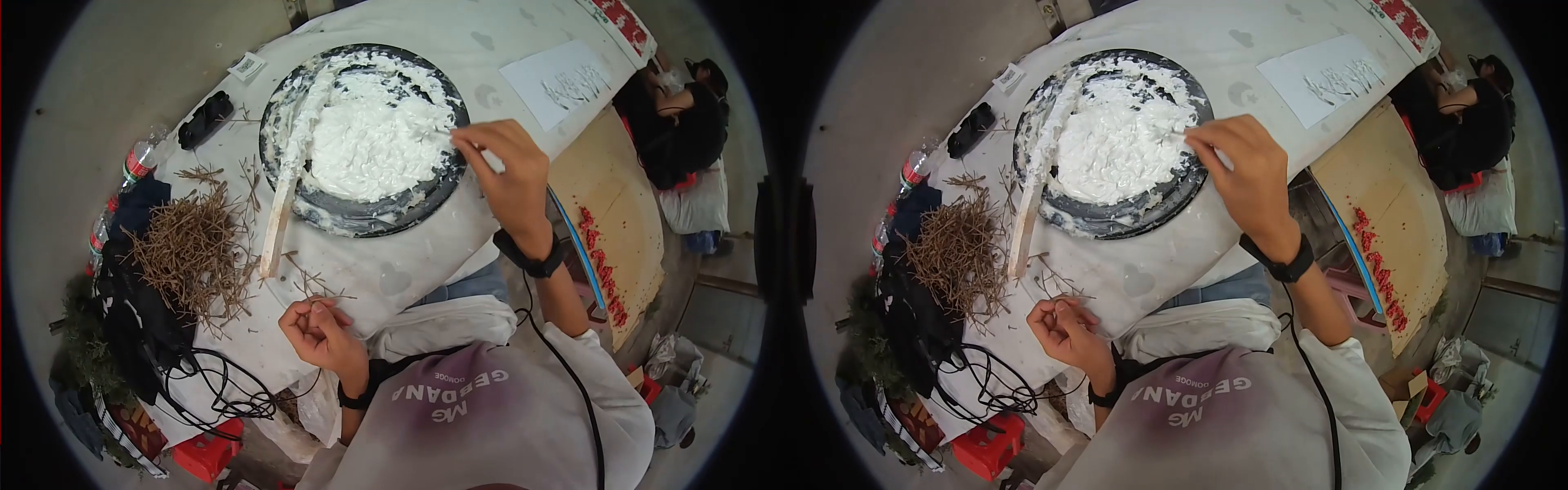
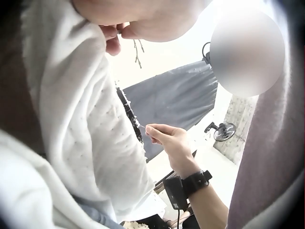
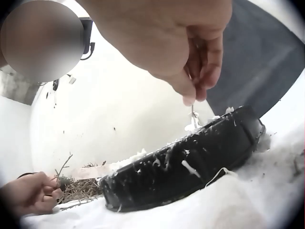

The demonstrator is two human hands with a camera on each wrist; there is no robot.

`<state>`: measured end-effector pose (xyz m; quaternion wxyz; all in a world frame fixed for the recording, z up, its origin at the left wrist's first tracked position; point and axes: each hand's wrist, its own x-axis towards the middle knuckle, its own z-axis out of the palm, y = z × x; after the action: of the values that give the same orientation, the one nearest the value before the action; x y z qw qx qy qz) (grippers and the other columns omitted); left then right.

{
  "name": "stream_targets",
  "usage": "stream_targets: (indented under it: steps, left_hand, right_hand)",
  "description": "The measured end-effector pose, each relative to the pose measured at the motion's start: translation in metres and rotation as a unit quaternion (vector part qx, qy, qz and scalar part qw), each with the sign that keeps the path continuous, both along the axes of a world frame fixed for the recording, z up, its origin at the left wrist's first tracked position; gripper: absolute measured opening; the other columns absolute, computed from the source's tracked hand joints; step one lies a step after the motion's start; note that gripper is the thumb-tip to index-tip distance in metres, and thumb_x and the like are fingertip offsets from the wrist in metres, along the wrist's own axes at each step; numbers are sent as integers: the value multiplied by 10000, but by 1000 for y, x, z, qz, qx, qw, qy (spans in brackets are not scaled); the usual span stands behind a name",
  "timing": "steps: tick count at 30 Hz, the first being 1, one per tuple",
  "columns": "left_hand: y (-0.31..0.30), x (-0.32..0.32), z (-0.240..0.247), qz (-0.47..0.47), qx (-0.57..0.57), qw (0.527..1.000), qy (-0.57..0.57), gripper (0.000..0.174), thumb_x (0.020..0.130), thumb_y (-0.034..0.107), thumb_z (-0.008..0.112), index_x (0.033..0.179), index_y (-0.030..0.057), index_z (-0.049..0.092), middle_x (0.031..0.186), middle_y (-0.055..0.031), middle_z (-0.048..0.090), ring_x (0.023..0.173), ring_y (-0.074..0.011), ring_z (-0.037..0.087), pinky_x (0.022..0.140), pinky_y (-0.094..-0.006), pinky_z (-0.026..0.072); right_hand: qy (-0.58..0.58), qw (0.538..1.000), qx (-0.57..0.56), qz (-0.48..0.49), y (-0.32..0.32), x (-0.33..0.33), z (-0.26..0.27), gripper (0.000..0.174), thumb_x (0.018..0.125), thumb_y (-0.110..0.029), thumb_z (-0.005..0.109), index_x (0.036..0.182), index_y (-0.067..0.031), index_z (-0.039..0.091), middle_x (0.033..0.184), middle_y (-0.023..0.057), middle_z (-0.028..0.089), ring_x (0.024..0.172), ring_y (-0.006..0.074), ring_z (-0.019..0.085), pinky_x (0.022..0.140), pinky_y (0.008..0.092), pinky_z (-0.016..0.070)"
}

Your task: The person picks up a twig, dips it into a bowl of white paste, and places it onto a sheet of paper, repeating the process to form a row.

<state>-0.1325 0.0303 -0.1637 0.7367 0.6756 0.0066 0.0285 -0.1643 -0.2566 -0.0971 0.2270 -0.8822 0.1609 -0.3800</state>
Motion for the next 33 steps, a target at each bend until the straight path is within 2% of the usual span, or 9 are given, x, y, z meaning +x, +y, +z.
stream_targets:
  steps: [2,11,15,19,23,26,31,33]
  left_hand:
    - [1,-2,0,8,1,1000,10,106,1059,41,582,1127,11,506,880,-120,668,558,-78,464,522,-210,367]
    - [-1,-1,2,11,18,1000,-11,75,1079,70,558,1122,25,517,876,-100,650,543,-83,483,504,-216,365]
    - [-1,-2,2,7,3,1000,-1,102,1070,51,578,1139,9,516,895,-104,658,575,-72,488,540,-209,375]
    - [-2,-1,2,-3,3,1000,-2,101,1072,51,575,1141,6,517,899,-101,658,580,-69,489,548,-207,376]
    - [-1,-1,4,-4,5,1000,0,103,1071,49,576,1140,3,516,897,-99,658,582,-66,489,554,-205,374]
    - [-1,-2,2,-1,10,1000,-4,104,1070,48,577,1140,3,515,897,-98,657,581,-65,487,555,-204,372]
    - [-1,-2,1,4,9,1000,-3,101,1069,43,578,1138,2,517,889,-98,655,580,-64,483,560,-203,373]
    - [-2,-2,1,8,8,1000,-3,98,1068,39,577,1138,3,520,885,-98,654,580,-64,481,563,-202,374]
  right_hand:
    - [29,995,-64,68,6,-10,1,196,810,8,832,1001,-22,793,958,105,757,881,277,697,755,358,565]
    - [108,979,-120,126,13,-16,10,202,785,13,830,977,-21,776,990,66,731,955,284,648,810,380,554]
    - [108,983,-114,91,21,-17,9,190,795,5,828,974,-26,774,973,68,737,944,290,645,825,385,549]
    - [55,993,-93,51,20,-16,14,163,820,1,827,973,-33,786,959,75,754,927,271,642,832,368,540]
    - [-30,999,-14,-25,20,-6,19,120,859,-27,822,977,-28,800,949,82,770,903,252,641,833,343,527]
    - [-27,987,149,-53,10,3,12,108,883,-62,818,984,-26,811,936,83,775,877,238,639,813,333,523]
    - [52,985,156,-44,-4,8,-2,114,890,-91,814,984,-27,810,932,83,774,873,253,647,793,342,532]
    - [73,996,45,-32,-8,9,-4,109,879,-88,819,974,-35,810,926,88,773,885,264,652,788,351,537]
